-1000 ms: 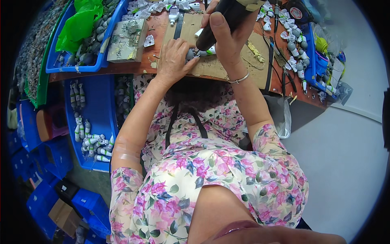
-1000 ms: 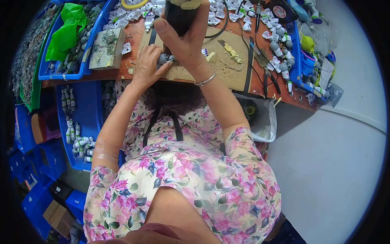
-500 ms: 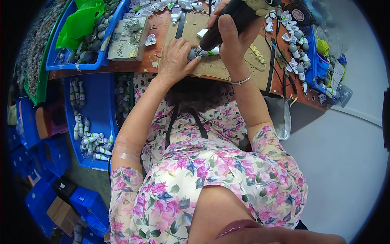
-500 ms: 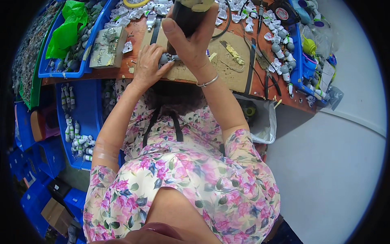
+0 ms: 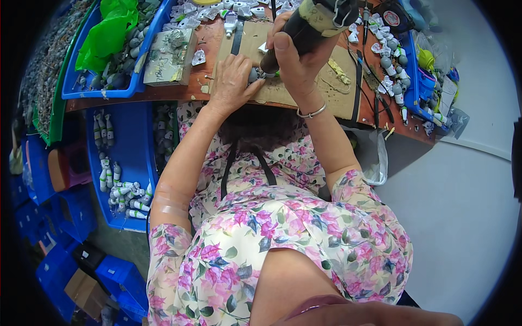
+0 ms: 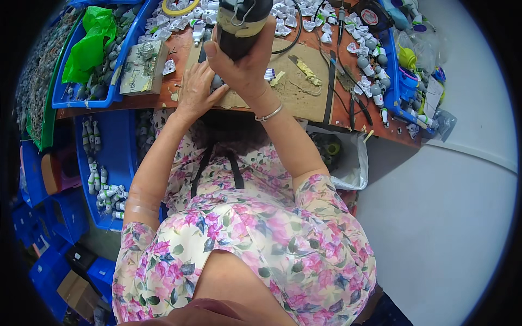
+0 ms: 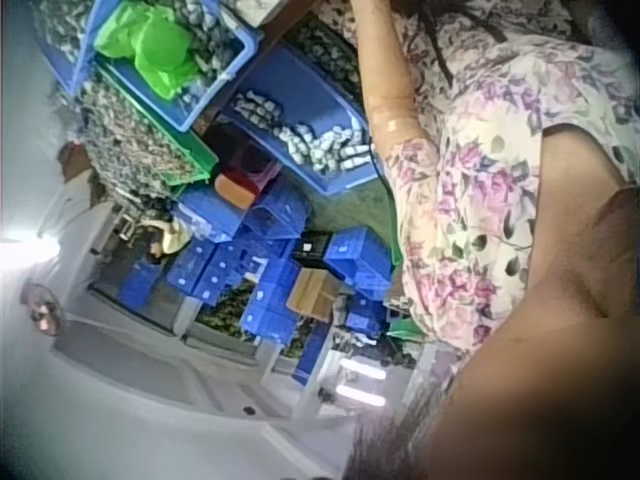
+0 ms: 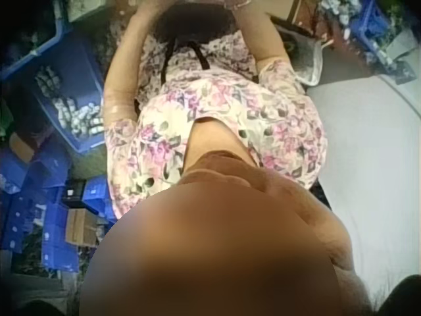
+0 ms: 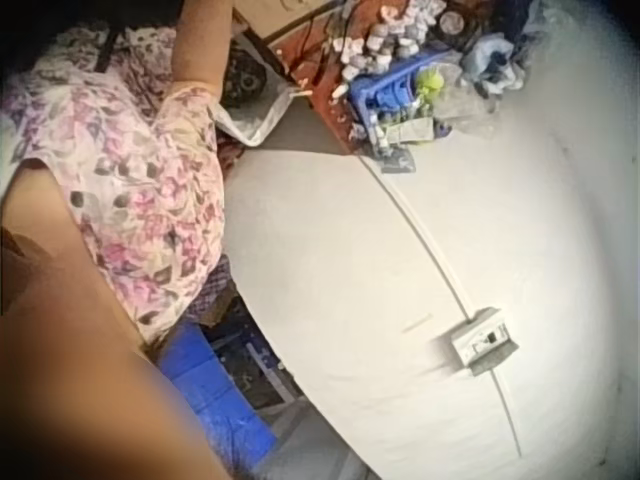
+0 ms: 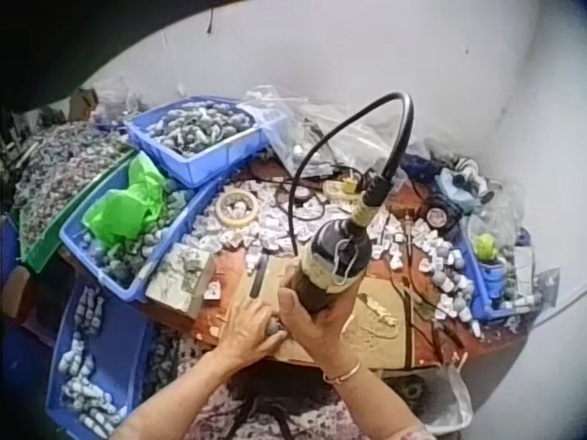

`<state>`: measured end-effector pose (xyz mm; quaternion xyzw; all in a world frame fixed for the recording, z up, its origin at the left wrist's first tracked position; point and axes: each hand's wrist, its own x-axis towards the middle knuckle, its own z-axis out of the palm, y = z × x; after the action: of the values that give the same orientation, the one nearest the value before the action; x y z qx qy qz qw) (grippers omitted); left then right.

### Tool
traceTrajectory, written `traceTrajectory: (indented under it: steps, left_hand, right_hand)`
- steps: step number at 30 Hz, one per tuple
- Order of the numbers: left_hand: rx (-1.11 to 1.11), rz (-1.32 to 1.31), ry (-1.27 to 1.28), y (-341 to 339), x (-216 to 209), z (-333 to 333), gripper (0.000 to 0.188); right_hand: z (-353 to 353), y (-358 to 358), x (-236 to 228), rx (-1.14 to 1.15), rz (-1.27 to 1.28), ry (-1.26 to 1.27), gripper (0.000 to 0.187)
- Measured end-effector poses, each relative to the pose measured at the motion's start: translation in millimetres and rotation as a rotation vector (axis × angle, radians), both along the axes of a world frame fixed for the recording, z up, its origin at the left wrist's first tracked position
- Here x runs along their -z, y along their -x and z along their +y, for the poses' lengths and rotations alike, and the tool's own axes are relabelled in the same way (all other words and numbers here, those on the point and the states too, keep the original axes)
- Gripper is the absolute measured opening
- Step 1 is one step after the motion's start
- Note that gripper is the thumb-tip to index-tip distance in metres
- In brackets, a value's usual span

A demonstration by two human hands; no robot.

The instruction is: Assembling small plastic devices using a powered screwdriver and manual component fitting.

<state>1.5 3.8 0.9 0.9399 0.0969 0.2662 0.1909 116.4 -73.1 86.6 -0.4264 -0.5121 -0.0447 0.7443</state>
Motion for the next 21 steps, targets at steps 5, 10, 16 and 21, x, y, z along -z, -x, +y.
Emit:
traceTrajectory:
  steps: [5, 10, 16, 21]
  left_hand:
    - [-0.022, -0.008, -0.016, 0.6, -1.0, -1.9, 0.033]
    - [-0.019, -0.012, -0.028, 0.4, -0.7, -2.1, 0.033]
    - [-0.029, 0.001, -0.029, 0.5, -0.3, -2.1, 0.033]
    - [-0.017, -0.015, -0.039, -0.1, 0.4, 0.0, 0.033]
  right_hand:
    - [2.2, -3.2, 7.7, -0.063, 0.017, -0.045, 0.057]
    - [0.7, -6.2, 4.6, -0.006, -0.020, -0.017, 0.053]
    - [-4.4, -3.2, -2.0, -0.099, 0.154, -0.007, 0.052]
    - [-4.8, 1.2, 0.9, 0.022, -0.021, 0.001, 0.049]
